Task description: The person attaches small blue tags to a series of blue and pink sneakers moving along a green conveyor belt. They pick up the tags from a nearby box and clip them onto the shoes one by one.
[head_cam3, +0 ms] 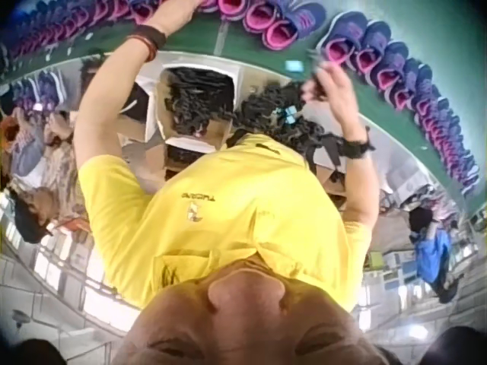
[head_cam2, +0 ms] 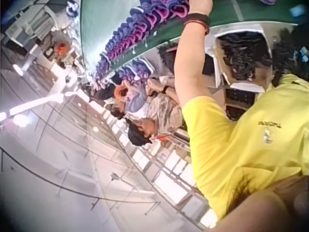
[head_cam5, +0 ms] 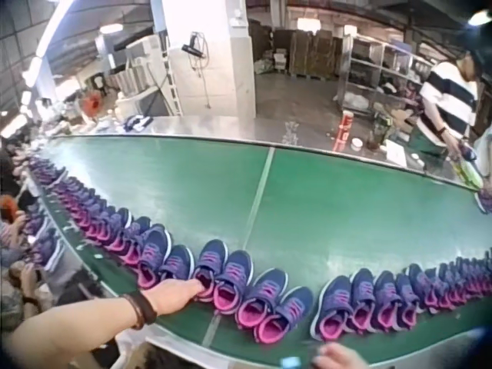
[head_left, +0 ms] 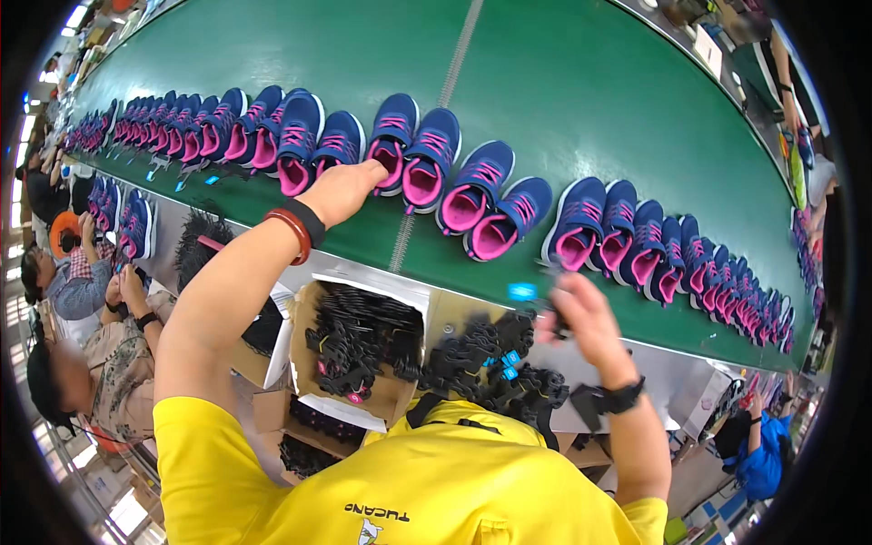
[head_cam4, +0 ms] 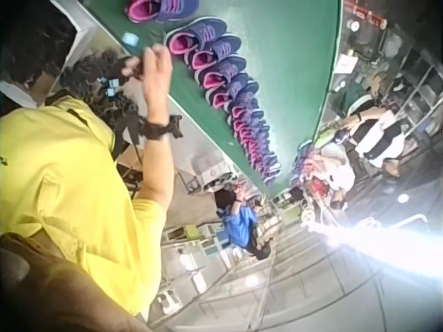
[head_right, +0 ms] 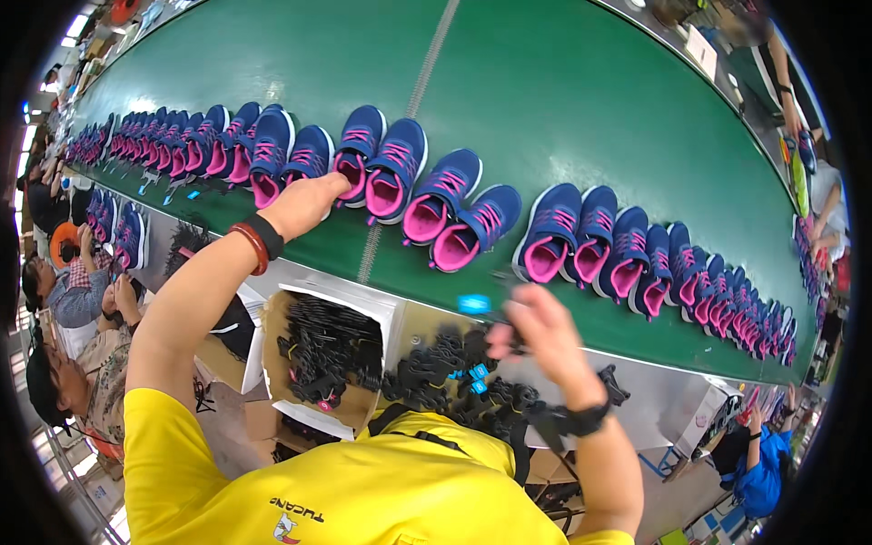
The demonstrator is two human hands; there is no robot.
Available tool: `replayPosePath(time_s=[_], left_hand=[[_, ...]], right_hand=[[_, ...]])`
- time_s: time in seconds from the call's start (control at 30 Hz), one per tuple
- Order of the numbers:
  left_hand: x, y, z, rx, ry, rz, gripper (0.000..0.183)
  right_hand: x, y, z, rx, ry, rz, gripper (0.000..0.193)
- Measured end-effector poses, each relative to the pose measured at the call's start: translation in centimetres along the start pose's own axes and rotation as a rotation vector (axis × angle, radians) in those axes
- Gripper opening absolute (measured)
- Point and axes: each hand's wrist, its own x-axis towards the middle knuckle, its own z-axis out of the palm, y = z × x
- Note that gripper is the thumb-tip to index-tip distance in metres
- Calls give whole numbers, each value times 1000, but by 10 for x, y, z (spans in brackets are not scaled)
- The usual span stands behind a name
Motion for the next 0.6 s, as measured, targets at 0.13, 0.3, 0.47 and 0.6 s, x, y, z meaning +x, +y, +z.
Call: replayPosePath(time_s=[0.13, 0.3, 0.47, 0.6], left_hand=[[14, -3, -2, 3, -17, 45, 23], [6, -6, -10, -52, -8, 23, 21], [1, -12, -12, -48, -46, 13, 21], [-3, -21, -10, -35, -27, 40, 21]], right_hand=[[84, -17, 101, 161, -203, 3, 15], [141, -17, 163, 313, -164, 93, 15], [159, -6, 182, 380, -140, 41, 14], [158, -5, 191, 434, -122, 18, 13]])
